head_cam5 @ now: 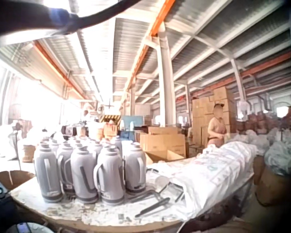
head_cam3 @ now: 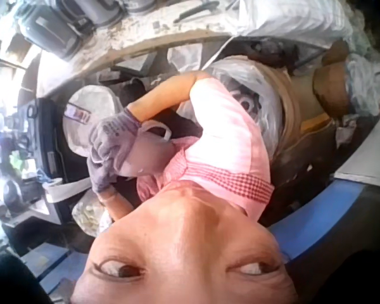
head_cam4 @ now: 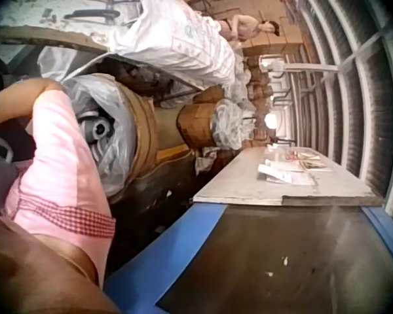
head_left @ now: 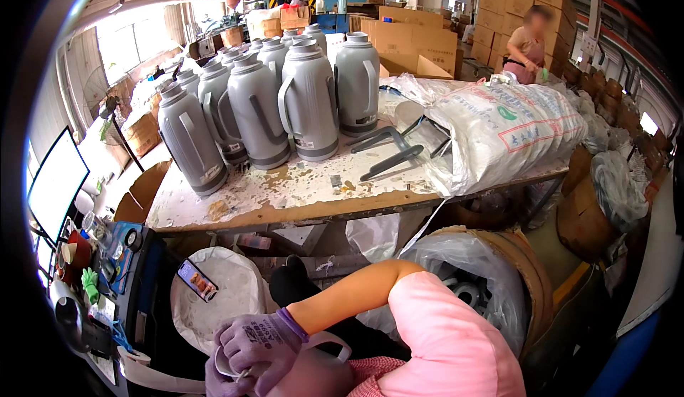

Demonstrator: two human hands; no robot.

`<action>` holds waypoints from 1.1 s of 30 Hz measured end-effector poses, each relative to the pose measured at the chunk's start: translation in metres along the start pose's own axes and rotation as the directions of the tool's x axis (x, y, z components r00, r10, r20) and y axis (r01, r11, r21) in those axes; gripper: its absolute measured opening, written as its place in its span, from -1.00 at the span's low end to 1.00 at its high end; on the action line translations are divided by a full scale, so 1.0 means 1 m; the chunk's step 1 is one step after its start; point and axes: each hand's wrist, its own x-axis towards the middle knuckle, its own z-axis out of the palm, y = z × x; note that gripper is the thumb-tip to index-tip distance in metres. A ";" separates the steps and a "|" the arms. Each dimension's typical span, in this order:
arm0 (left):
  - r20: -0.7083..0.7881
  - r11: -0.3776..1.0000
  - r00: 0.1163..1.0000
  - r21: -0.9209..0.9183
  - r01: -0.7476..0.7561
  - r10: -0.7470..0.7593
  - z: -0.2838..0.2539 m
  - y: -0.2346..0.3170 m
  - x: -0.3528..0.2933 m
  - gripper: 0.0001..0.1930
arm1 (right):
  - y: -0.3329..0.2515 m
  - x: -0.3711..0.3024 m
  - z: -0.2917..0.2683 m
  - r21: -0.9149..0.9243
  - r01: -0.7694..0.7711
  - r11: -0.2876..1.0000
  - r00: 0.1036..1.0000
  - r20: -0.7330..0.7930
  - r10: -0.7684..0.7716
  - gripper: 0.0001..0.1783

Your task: The person assembles white thermos flasks by hand. They insert a grey handle into the body, place a white plastic insert into the opening, and apply a label to the side. The person then places the completed thermos on a nearby table.

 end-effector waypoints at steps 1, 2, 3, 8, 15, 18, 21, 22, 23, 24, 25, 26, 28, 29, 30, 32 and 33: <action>-0.070 1.000 0.997 -0.006 -0.016 0.016 0.006 -0.012 -0.002 -0.32 | 0.003 0.001 0.002 0.031 0.013 0.999 1.000 0.021 -0.014 -0.61; -0.118 0.997 0.992 -0.069 -0.044 0.036 0.005 -0.018 -0.005 -0.37 | 0.001 0.008 0.004 0.047 0.051 0.998 0.998 -0.033 -0.049 -0.56; -0.121 0.996 0.989 -0.032 -0.087 0.083 0.003 -0.023 -0.004 -0.29 | 0.002 0.010 0.007 0.069 0.064 0.996 0.998 -0.014 -0.064 -0.58; -0.207 0.982 0.960 0.022 -0.186 0.186 0.000 0.000 0.000 -0.47 | 0.050 0.026 0.022 -0.029 0.209 0.977 0.978 -0.008 -0.209 -0.84; -0.447 0.993 0.889 -0.021 -0.117 0.095 -0.016 0.006 -0.046 -0.16 | 0.061 0.087 -0.105 -0.127 -0.193 0.973 0.576 -0.817 0.008 -0.77; -0.696 0.978 0.710 -0.051 -0.203 0.111 -0.042 0.001 -0.088 -0.07 | 0.053 0.142 -0.115 -0.650 -0.279 0.707 0.302 -0.758 -0.578 -0.73; -0.726 0.972 0.652 0.100 -0.211 0.216 -0.051 -0.003 -0.091 -0.01 | 0.173 0.186 -0.147 -0.783 -0.150 0.604 0.764 -0.479 -0.431 -0.48; -0.698 0.960 0.659 0.216 -0.181 0.281 -0.054 -0.007 -0.082 0.01 | 0.228 0.201 -0.161 -0.669 -0.099 0.737 0.861 -0.429 -0.273 -0.31; -0.637 0.931 0.688 0.325 -0.168 0.347 -0.058 -0.012 -0.067 0.03 | 0.270 0.214 -0.160 -0.469 -0.106 0.877 0.807 -0.556 -0.200 -0.20; -0.643 0.923 0.680 0.359 -0.141 0.354 -0.057 -0.013 -0.071 0.05 | 0.292 0.210 -0.153 -0.509 -0.144 0.849 0.877 -0.463 -0.129 -0.09; -0.643 0.893 0.649 0.431 -0.131 0.406 -0.058 -0.017 -0.082 0.03 | 0.302 0.203 -0.148 -0.550 -0.168 0.818 0.931 -0.361 -0.051 0.03; -0.679 0.908 0.631 0.406 -0.101 0.374 -0.057 -0.021 -0.091 0.05 | 0.297 0.181 -0.138 -0.505 -0.167 0.847 0.959 -0.284 0.020 -0.10; -0.738 0.925 0.582 0.375 -0.067 0.341 -0.063 -0.027 -0.098 0.06 | 0.256 0.116 -0.125 -0.410 -0.218 0.886 0.975 -0.120 0.185 -0.35; -0.754 0.932 0.569 0.358 -0.065 0.329 -0.071 -0.036 -0.095 0.06 | 0.213 0.072 -0.121 -0.367 -0.288 0.885 0.955 -0.041 0.294 -0.46; -0.772 0.934 0.546 0.353 -0.057 0.325 -0.077 -0.042 -0.092 0.06 | 0.148 0.027 -0.117 -0.127 -0.716 0.686 0.685 0.058 0.726 -0.50; -0.796 0.934 0.506 0.353 -0.059 0.333 -0.083 -0.049 -0.087 0.05 | 0.064 -0.065 -0.116 -0.150 -0.873 0.465 0.411 0.288 0.865 -0.63; -0.790 0.940 0.522 0.333 -0.073 0.321 -0.090 -0.059 -0.073 0.05 | 0.017 -0.128 -0.113 -0.133 -0.955 0.265 0.216 0.300 0.929 -0.67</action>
